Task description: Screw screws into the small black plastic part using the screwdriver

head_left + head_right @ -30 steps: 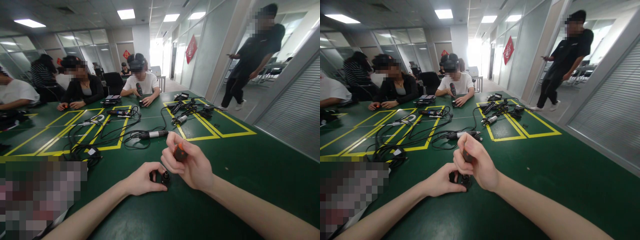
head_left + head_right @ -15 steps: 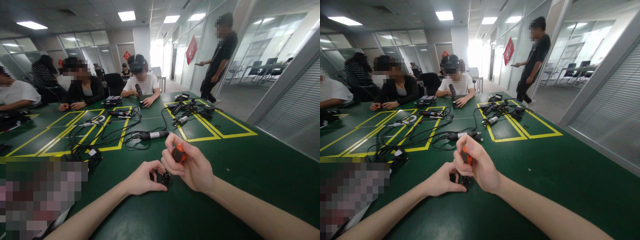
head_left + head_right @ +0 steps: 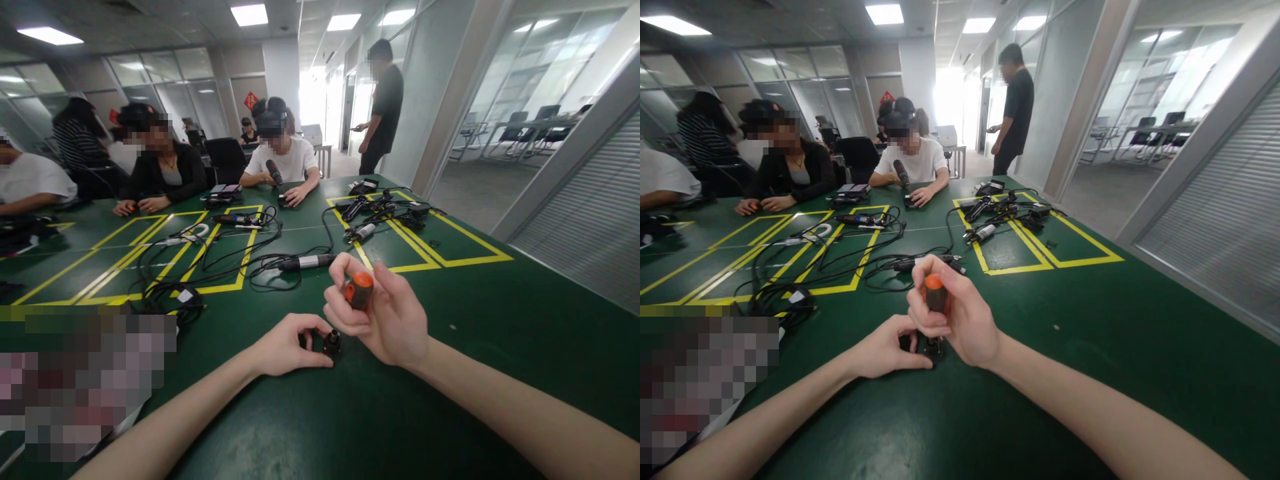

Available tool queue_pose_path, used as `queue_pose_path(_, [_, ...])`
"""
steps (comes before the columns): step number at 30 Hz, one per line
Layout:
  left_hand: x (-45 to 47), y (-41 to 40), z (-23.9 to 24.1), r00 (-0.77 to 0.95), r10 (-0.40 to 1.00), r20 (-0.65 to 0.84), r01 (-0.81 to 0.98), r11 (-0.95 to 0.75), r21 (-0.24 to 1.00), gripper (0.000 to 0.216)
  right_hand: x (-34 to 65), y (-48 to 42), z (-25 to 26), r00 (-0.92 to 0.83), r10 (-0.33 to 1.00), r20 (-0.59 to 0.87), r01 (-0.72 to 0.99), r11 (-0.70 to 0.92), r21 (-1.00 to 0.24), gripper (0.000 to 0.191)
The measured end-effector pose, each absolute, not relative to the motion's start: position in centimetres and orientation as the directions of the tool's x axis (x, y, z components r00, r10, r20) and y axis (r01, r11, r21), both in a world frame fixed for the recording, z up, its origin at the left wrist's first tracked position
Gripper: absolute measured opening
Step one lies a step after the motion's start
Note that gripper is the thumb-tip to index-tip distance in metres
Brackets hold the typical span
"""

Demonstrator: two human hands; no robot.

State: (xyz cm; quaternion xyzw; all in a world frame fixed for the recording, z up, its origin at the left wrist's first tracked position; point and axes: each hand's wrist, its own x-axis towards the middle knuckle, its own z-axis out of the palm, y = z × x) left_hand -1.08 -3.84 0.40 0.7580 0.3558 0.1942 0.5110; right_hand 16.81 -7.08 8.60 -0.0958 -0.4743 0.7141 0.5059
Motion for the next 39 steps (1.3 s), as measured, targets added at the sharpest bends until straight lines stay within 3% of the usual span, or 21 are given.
queue_pose_path(3, [-1.08, -3.92, 0.47, 0.683, 0.728, -0.058, 0.315, -0.222, 0.923, 0.038, 16.68, -7.09, 8.54, -0.456, 0.817, 0.352, -0.612, 0.0, -0.791, 0.034])
queue_pose_path(8, [-1.1, -3.91, 0.21, 0.669, 0.742, -0.056, 0.287, -0.188, 0.939, 0.037, 16.57, -7.11, 8.5, -0.489, 0.821, 0.297, -0.532, -0.011, -0.846, 0.051])
queue_pose_path(16, [-1.25, -3.81, 0.2, 0.656, 0.75, -0.081, 0.356, -0.212, 0.91, 0.038, 16.6, -6.9, 8.24, -0.466, 0.802, 0.373, -0.646, -0.02, -0.763, 0.035])
queue_pose_path(23, [-1.15, -3.88, 0.63, 0.698, 0.712, -0.073, 0.336, -0.237, 0.912, 0.039, 16.33, -6.63, 8.53, -0.465, 0.82, 0.335, -0.611, -0.023, -0.792, 0.053])
queue_pose_path(26, [-1.12, -3.94, 0.76, 0.68, 0.729, -0.08, 0.337, -0.214, 0.917, 0.036, 16.49, -6.82, 8.42, -0.501, 0.801, 0.327, -0.621, -0.069, -0.781, 0.049])
queue_pose_path(32, [-1.29, -3.87, 0.11, 0.652, 0.756, -0.061, 0.288, -0.172, 0.942, 0.04, 16.49, -6.94, 8.41, -0.424, 0.82, 0.384, -0.64, 0.029, -0.768, 0.04])
queue_pose_path(35, [-1.33, -3.79, 0.03, 0.669, 0.742, -0.042, 0.274, -0.194, 0.942, 0.037, 16.4, -6.86, 8.58, -0.406, 0.828, 0.388, -0.607, 0.074, -0.791, 0.045])
queue_pose_path(39, [-1.26, -3.84, 0.43, 0.675, 0.736, -0.045, 0.305, -0.224, 0.925, 0.034, 16.45, -7.0, 8.72, -0.453, 0.813, 0.366, -0.626, 0.002, -0.78, 0.049])
